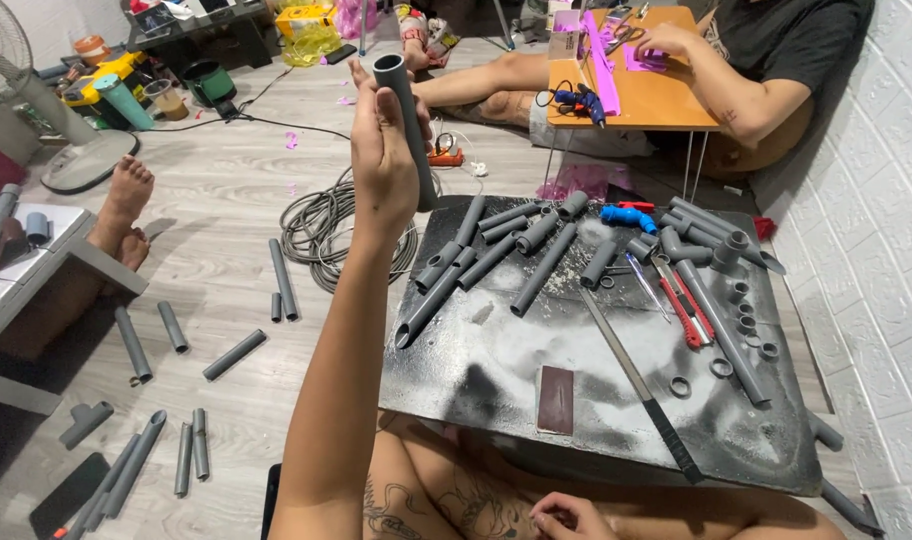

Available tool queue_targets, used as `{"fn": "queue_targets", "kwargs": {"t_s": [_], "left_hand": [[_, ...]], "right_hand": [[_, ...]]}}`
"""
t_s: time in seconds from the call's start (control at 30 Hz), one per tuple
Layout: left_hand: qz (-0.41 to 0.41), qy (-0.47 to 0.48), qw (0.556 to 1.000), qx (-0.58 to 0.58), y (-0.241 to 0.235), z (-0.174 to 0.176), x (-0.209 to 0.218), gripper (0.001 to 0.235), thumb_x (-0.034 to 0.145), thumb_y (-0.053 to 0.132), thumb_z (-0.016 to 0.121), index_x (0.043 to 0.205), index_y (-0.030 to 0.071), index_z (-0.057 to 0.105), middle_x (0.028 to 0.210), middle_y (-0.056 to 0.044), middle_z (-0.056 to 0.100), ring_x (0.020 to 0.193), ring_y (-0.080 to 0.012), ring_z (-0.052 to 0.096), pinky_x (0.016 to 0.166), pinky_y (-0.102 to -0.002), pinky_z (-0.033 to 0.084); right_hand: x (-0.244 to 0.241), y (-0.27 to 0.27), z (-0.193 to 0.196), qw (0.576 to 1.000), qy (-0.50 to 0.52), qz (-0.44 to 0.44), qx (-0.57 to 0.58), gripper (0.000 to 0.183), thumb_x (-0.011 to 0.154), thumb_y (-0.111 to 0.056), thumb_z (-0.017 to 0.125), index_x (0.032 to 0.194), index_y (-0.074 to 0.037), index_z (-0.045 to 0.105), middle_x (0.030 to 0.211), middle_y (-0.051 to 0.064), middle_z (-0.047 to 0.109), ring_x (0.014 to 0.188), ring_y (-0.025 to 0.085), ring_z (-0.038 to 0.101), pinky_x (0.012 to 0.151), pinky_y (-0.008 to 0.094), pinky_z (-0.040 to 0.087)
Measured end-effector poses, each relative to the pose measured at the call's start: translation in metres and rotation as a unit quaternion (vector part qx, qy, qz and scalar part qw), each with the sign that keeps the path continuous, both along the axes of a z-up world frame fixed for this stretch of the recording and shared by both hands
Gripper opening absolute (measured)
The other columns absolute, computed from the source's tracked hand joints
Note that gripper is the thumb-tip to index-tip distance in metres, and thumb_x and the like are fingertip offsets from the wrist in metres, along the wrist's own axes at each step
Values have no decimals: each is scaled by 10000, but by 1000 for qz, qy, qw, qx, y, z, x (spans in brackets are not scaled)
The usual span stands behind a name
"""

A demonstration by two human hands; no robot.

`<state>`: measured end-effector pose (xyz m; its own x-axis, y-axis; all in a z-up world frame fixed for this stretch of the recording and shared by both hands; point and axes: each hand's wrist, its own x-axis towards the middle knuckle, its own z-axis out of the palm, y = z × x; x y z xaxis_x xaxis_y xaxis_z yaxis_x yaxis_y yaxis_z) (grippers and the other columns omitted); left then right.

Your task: The person sits on the floor and uses a sanding block to smooth the edges of several gray plastic pipes and fittings. They hold the pipes in one hand and rub the sanding block against the cut ends and outer surfaces, occasionally rotating the pieces to access different areas.

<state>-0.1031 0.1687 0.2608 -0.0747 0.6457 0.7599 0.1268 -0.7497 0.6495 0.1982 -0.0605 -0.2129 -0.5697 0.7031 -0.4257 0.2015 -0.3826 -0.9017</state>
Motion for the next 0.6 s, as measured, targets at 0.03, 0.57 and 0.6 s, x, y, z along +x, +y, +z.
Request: {"fn": "queue_targets", "kwargs": {"t_s": [0.03, 0.57, 0.6], "left_hand": [[-3, 0, 1000, -2, -3, -6, 0, 490, 1078, 478, 288, 1240, 55, 476, 884, -33, 569, 738, -114, 547, 659, -259, 496], [10, 135, 970, -201, -92, -98, 50, 322, 1070, 84, 426, 1360, 137, 296, 880, -86, 683, 704, -159, 619, 617, -291, 497], [21, 202, 954, -222, -90, -107, 55, 455, 1002, -31, 489, 1398, 105, 311, 886, -117, 747, 680, -179, 657, 585, -315, 513]], "right_hand": [[0, -2, -10, 1000, 0, -3, -2, 162, 918, -107, 723, 1054, -35, 775, 854, 79, 826, 777, 113, 771, 742, 221, 620], [4, -25, 161, 986, -141, -55, 73, 189, 863, -165, 670, 992, -95, 788, 778, -33, 780, 584, 61, 585, 536, 205, 457], [9, -24, 166, 986, -120, -48, 102, 186, 857, -184, 684, 969, -72, 782, 733, -17, 794, 581, 68, 633, 520, 209, 479]]}}
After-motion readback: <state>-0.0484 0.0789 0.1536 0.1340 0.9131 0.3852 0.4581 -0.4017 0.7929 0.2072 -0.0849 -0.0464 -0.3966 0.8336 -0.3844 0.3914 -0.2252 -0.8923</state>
